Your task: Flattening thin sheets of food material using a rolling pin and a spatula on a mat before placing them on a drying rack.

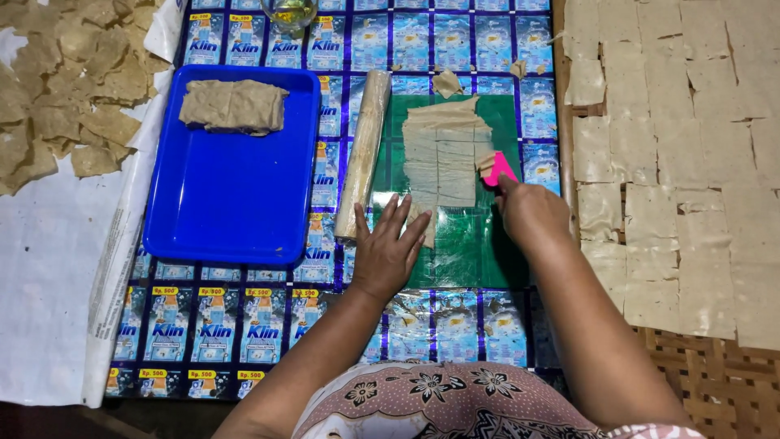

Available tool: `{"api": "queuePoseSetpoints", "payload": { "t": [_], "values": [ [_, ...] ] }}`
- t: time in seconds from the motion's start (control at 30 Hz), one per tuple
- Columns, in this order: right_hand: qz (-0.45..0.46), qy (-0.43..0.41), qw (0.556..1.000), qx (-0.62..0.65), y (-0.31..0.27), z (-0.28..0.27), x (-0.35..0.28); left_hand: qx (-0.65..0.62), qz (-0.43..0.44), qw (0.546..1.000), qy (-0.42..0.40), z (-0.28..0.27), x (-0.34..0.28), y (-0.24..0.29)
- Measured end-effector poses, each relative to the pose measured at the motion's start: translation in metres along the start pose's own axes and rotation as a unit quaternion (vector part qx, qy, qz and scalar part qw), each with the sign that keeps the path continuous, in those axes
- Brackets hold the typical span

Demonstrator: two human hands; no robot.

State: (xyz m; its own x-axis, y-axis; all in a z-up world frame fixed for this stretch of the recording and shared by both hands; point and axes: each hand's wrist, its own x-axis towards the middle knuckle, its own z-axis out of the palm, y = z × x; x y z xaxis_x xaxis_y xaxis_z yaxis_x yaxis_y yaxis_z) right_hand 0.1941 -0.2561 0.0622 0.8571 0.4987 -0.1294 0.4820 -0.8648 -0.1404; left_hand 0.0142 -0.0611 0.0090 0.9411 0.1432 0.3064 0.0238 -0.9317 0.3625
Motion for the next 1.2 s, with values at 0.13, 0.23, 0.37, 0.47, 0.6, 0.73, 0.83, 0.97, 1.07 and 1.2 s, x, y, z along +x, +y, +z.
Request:
{"api": "queuePoseSetpoints", "payload": {
  "t": [0.13,0.23,0.37,0.47,0.6,0.73,0.83,0.97,1.07,1.2],
  "values": [
    [-0.014,-0.029,0.998,-0.055,0.013,-0.014,0.039,-0.012,-0.001,1.0,0.002,0.002,-0.001,-0.002],
    [0.007,-0.006,0.997,-0.072,0.016,-0.029,0.06,-0.02,0.0,1.0,0.005,0.002,-0.001,-0.003],
    [0.041,-0.025,0.998,-0.035,0.039,-0.022,0.085,-0.023,0.0,1.0,0.008,0.001,-0.002,-0.003],
    [0.055,0.035,0.997,-0.042,0.063,0.004,0.094,-0.024,-0.001,1.0,0.005,0.0,-0.001,-0.003],
    [0.017,0.155,0.988,0.024,0.053,0.003,0.081,-0.034,-0.006,0.999,0.006,0.003,-0.002,-0.003],
    [-0.074,0.149,0.986,0.001,0.056,0.021,0.092,-0.03,-0.008,1.0,0.006,0.003,-0.002,-0.004],
    [-0.117,0.134,0.984,0.0,0.058,0.032,0.104,-0.026,-0.01,1.0,-0.001,0.004,-0.001,-0.004],
    [-0.133,0.109,0.984,0.037,0.059,0.042,0.12,-0.024,-0.013,1.0,-0.008,0.005,-0.002,-0.005],
    [-0.142,0.093,0.985,0.043,0.055,0.04,0.125,-0.024,-0.014,1.0,-0.009,0.005,-0.002,-0.005],
    [-0.128,0.091,0.987,0.034,0.043,0.034,0.13,-0.024,-0.016,1.0,-0.006,0.005,-0.001,-0.006]
  ]
}}
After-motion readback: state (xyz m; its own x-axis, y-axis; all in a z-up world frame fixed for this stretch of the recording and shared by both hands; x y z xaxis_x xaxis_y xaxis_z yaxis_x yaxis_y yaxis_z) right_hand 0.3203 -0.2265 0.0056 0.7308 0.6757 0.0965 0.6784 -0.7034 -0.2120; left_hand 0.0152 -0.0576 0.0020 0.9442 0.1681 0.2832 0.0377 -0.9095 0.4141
